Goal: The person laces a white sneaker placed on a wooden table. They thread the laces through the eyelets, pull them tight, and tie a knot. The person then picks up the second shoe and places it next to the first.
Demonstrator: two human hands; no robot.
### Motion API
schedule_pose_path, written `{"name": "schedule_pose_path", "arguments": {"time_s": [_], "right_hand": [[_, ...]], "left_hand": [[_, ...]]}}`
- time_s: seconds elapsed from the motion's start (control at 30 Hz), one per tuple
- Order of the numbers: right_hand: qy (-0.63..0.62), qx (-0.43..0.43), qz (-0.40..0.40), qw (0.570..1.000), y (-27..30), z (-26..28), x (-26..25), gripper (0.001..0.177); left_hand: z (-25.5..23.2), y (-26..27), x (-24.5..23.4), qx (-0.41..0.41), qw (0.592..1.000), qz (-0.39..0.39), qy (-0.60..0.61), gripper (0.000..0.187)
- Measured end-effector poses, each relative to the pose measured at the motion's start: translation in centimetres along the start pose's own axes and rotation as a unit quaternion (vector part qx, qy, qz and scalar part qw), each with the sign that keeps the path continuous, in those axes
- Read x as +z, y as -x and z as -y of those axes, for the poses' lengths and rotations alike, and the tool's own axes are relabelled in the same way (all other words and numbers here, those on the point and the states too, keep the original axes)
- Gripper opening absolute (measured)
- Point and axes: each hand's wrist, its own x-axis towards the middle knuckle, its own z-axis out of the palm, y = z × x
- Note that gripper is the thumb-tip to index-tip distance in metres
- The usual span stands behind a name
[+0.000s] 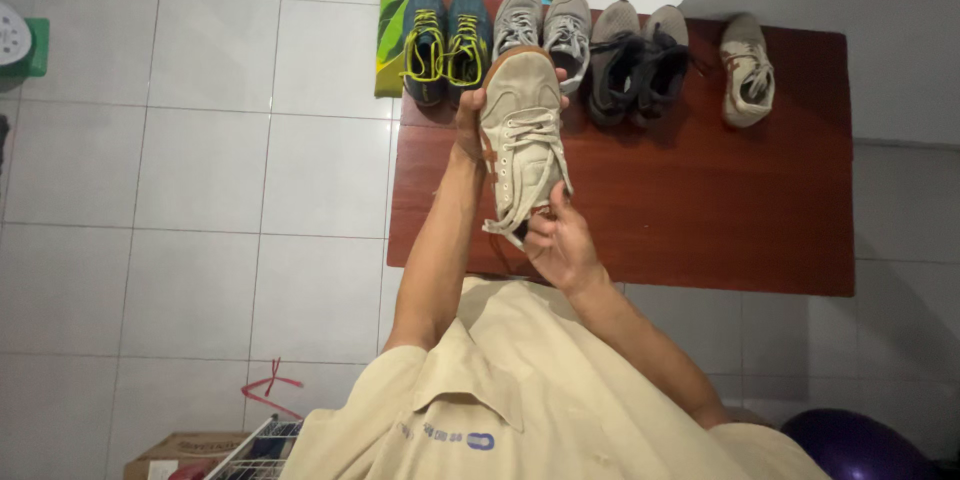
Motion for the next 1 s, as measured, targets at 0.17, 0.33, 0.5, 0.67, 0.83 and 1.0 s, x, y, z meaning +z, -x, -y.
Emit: {"name": "schedule_pose_path", "arguments": {"time_s": [0.17, 0.33, 0.5, 0.67, 0.83, 1.0], "right_hand": [[0.214, -0.105, -0.047, 0.970, 0.0, -0.9, 0.5, 0.039], [0.057, -0.048, -0.012, 0.997, -0.6, -0.5, -0.2, 0.037], [0.014, -0.009, 0.001, 1.000, -1.1, -1.1, -1.1, 0.040], [0.056, -0.033, -0.054, 0.996, -3.5, -0.8, -4.9, 0.042], [0.052, -0.070, -0.143, 0.986, -6.5, 1.1, -9.5, 0.039], [0.035, -0.056, -0.098, 0.993, -7.4, 1.6, -14.9, 0.038]], "left_hand": [[-0.9, -0.2, -0.3, -0.023, 0.998, -0.001, -0.058, 0.099], [-0.2, -0.1, 0.0, 0.011, 1.000, -0.006, -0.013, 0.099], [-0.2, 0.1, -0.7, -0.004, 1.000, -0.014, 0.001, 0.099], [-0.5, 1.4, -7.0, -0.021, 0.973, -0.148, -0.179, 0.088], [1.3, 7.3, -13.9, -0.093, 0.792, -0.407, -0.445, 0.068], [8.4, 15.3, -13.9, -0.229, 0.757, -0.322, -0.520, 0.076]]}}
